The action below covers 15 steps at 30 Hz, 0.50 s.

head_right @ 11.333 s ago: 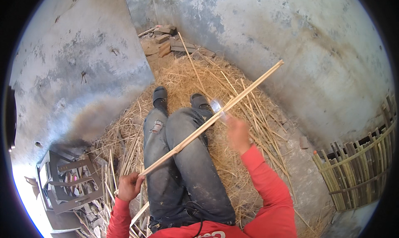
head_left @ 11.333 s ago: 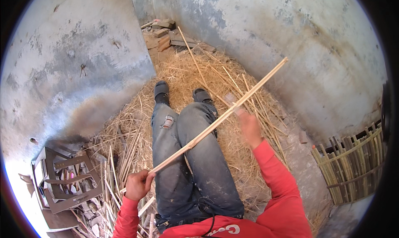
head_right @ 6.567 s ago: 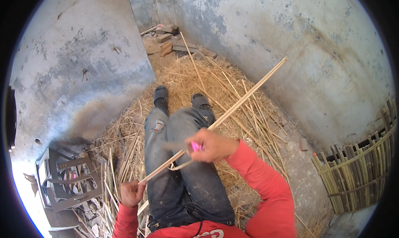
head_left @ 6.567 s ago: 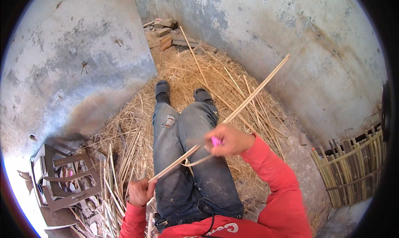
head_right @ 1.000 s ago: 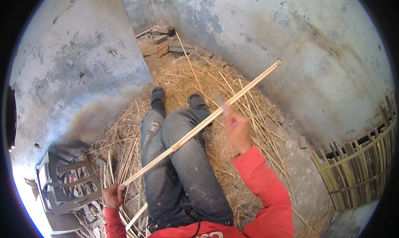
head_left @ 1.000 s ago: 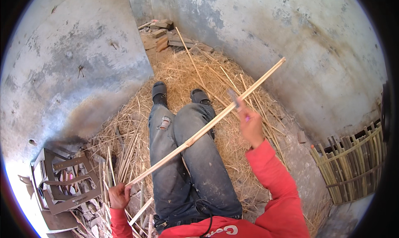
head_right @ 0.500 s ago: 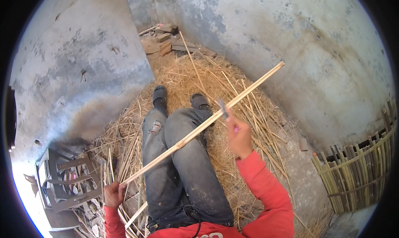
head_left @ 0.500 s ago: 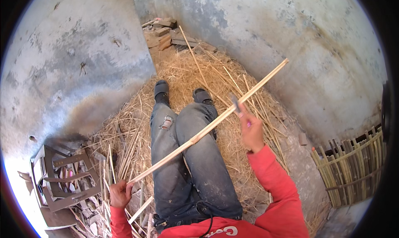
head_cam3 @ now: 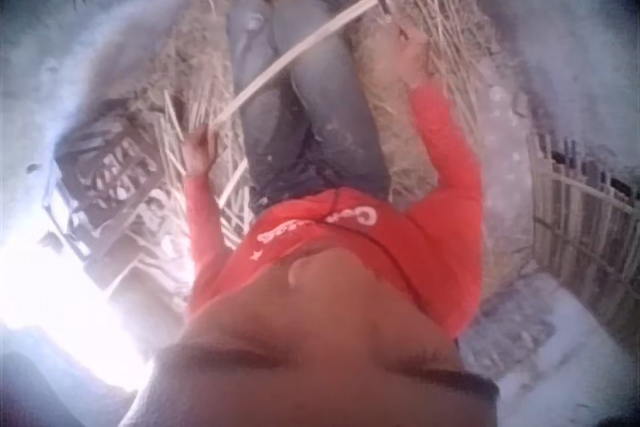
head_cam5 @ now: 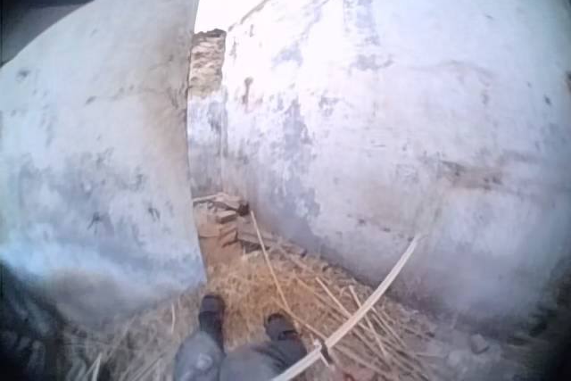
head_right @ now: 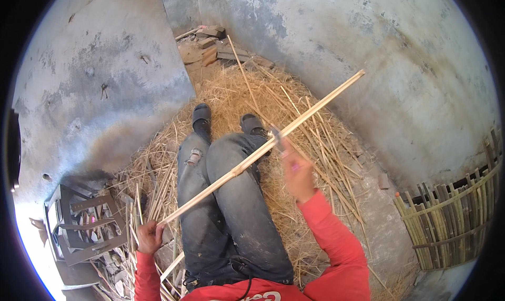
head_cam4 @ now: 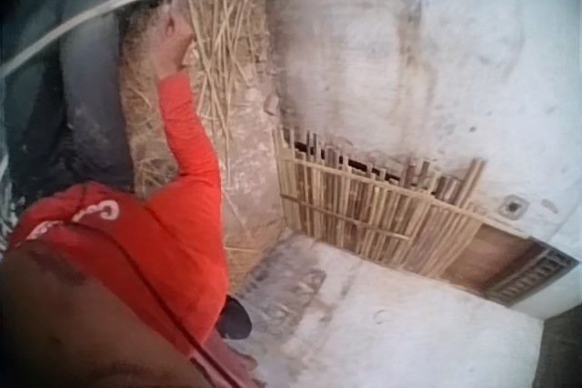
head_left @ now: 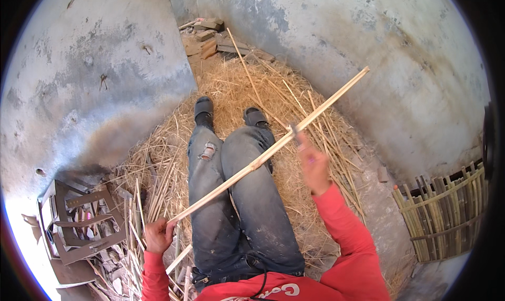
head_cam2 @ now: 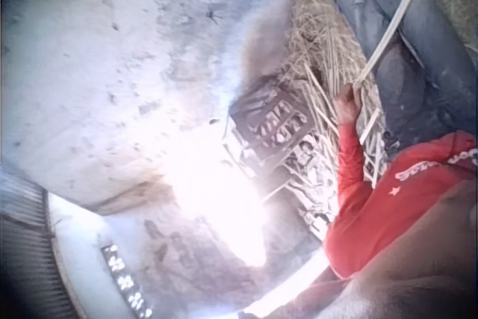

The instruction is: The person shaves thin strips from a long piece of wood using a small knife while sitting on the floor.

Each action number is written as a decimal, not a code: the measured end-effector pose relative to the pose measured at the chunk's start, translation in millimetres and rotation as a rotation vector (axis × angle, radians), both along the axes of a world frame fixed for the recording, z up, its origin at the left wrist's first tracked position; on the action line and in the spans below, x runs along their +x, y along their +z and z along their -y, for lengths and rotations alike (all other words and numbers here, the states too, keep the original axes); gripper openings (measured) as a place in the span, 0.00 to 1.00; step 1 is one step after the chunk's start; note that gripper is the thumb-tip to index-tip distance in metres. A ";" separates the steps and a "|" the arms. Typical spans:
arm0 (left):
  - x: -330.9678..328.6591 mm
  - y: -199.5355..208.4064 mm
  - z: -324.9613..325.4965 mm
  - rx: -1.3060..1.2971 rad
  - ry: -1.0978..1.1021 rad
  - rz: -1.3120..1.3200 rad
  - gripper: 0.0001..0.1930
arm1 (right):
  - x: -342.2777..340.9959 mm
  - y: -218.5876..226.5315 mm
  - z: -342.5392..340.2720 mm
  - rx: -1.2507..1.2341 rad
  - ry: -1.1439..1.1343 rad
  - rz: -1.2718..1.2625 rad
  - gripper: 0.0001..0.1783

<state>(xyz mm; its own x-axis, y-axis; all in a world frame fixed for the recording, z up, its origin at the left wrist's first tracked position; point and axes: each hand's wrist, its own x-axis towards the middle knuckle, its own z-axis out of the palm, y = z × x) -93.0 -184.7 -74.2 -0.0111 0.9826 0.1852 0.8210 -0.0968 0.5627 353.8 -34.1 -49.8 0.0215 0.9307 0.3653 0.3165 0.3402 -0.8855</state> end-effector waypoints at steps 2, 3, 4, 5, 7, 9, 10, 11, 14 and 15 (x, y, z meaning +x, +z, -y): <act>0.6 -2.0 -1.0 0.028 0.021 0.037 0.23 | -15.1 4.0 16.2 -0.024 0.105 0.044 0.21; -1.4 -1.4 0.5 0.051 0.044 0.068 0.23 | -20.5 7.3 18.6 -0.024 0.164 0.070 0.20; -1.0 -3.7 2.3 0.028 0.057 0.108 0.23 | -16.0 18.1 12.2 -0.108 0.115 -0.066 0.19; -2.3 -3.8 1.8 0.031 0.057 0.109 0.23 | -14.1 18.5 7.4 -0.158 0.046 -0.116 0.18; 1.4 -3.9 -3.4 0.035 -0.010 -0.008 0.23 | -8.2 17.2 3.1 -0.258 -0.100 -0.232 0.17; 9.1 -2.6 -7.0 0.029 -0.001 0.027 0.23 | -24.2 -4.7 14.8 0.058 0.058 -0.021 0.19; 3.0 -3.4 -0.9 0.035 0.052 0.068 0.23 | -29.4 2.4 17.0 0.066 0.118 0.023 0.21; 3.9 0.0 1.2 0.040 0.099 0.118 0.24 | -30.0 11.3 18.5 0.081 0.173 0.076 0.22; 9.4 4.0 -1.9 -0.010 0.067 0.068 0.24 | -11.1 20.8 4.2 -0.255 -0.153 -0.012 0.19; 11.7 0.1 -3.3 -0.002 0.056 0.056 0.24 | -12.9 14.3 4.1 -0.269 -0.141 0.026 0.18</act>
